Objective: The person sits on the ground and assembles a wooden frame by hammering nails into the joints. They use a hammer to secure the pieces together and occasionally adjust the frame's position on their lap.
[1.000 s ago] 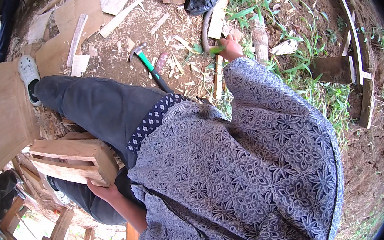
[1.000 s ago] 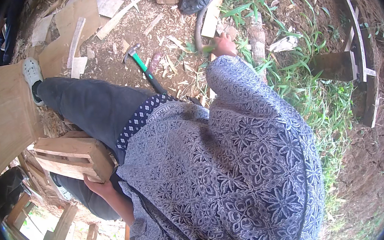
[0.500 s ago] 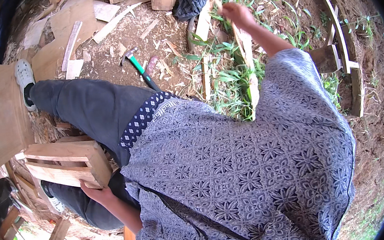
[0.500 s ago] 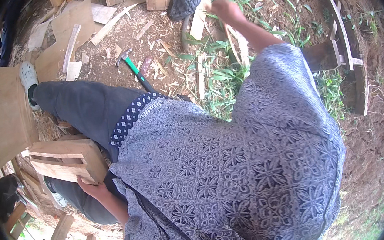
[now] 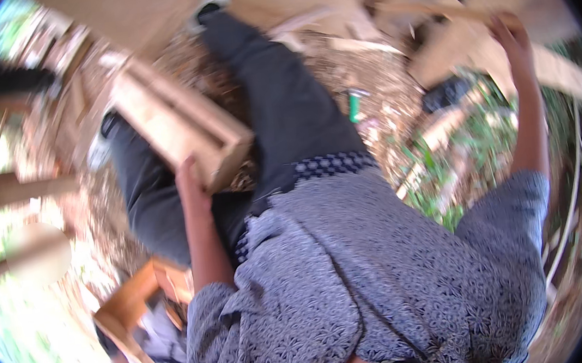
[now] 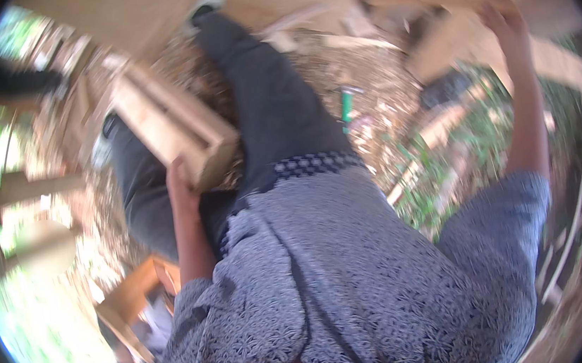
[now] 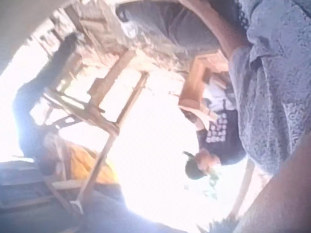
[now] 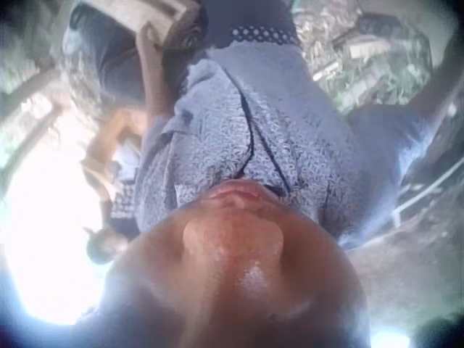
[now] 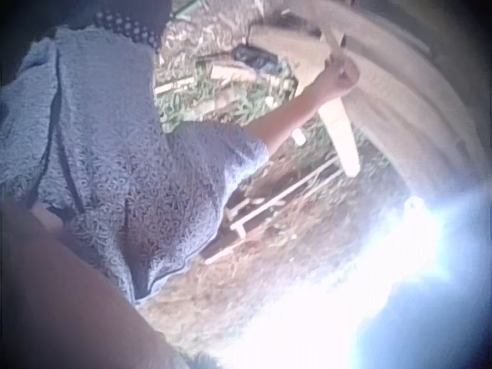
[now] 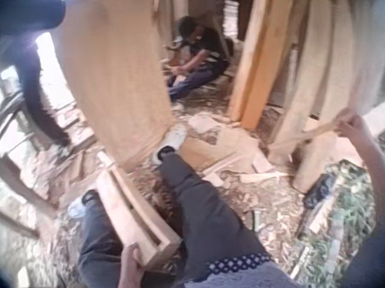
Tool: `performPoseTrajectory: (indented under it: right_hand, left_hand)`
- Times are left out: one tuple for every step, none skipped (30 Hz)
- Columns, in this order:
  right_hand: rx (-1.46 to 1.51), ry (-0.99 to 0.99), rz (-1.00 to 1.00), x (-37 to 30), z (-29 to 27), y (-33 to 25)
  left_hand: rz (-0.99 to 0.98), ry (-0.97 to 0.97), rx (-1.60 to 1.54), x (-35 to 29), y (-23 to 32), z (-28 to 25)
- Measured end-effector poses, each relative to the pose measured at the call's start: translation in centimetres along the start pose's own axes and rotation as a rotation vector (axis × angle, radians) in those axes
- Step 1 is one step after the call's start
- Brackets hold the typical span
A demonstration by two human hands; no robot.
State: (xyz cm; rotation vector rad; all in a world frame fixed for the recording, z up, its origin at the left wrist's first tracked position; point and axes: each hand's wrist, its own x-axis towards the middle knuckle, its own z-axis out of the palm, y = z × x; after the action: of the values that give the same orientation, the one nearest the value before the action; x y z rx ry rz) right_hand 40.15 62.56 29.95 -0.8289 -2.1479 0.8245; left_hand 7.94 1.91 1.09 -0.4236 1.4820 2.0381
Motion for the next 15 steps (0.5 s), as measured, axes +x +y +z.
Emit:
performPoseTrajectory:
  right_hand:
    - [-0.16, -0.133, -0.007, 1.1, -0.2, 1.3]
    - [-0.052, -0.101, 0.013, 1.2, 1.3, 1.2]
    - [0.051, -0.066, 0.028, 1.4, 2.7, 0.8]
    - [0.149, -0.034, 0.022, 0.9, 5.2, -1.2]
    - [0.242, 0.002, 0.026, 0.3, 7.7, -3.7]
    - [0.302, -0.038, 0.004, 0.0, 9.7, -5.7]
    - [0.358, -0.06, -0.023, -1.6, 11.4, -8.9]
    - [0.497, -0.081, -0.01, -2.3, 14.6, -10.1]
    - [0.574, -0.074, -0.026, -3.1, 17.6, -11.4]
    - [0.655, -0.076, -0.038, -3.8, 21.0, -12.5]
    - [0.762, -0.146, -0.044, -5.1, 24.3, -14.6]
    - [0.868, -0.215, -0.046, -6.7, 27.3, -16.7]
    - [0.932, -0.29, -0.008, -7.7, 29.6, -17.9]
    - [1.005, -0.366, 0.028, -8.7, 31.2, -19.3]
    - [1.107, -0.477, 0.024, -10.1, 33.0, -21.1]
  left_hand:
    - [0.012, 0.018, 0.025, -0.2, 0.4, 0.4]
    - [0.042, 0.025, 0.063, -0.1, 0.3, 0.2]
    - [0.063, 0.019, 0.101, 0.1, 0.1, -0.1]
    - [0.069, 0.018, 0.057, -0.2, 0.3, 0.3]
    - [0.071, 0.008, 0.015, -0.5, 0.6, 0.6]
    - [0.075, -0.009, 0.0, -0.2, 0.5, 0.5]
    - [0.085, -0.047, -0.011, -0.7, 1.2, -0.5]
    - [0.099, -0.042, 0.009, -1.2, 1.8, -0.7]
    - [0.112, -0.059, 0.002, -1.4, 2.2, -0.6]
    - [0.126, -0.065, -0.005, -1.7, 2.3, -0.5]
    - [0.142, -0.071, -0.007, -1.8, 2.5, -0.4]
    - [0.168, -0.075, -0.016, -1.8, 2.5, -0.5]
    - [0.155, -0.081, -0.03, -1.9, 2.7, -0.3]
    - [0.151, -0.083, -0.038, -2.7, 3.3, 0.0]
    - [0.146, -0.083, -0.048, -3.0, 3.6, 0.3]
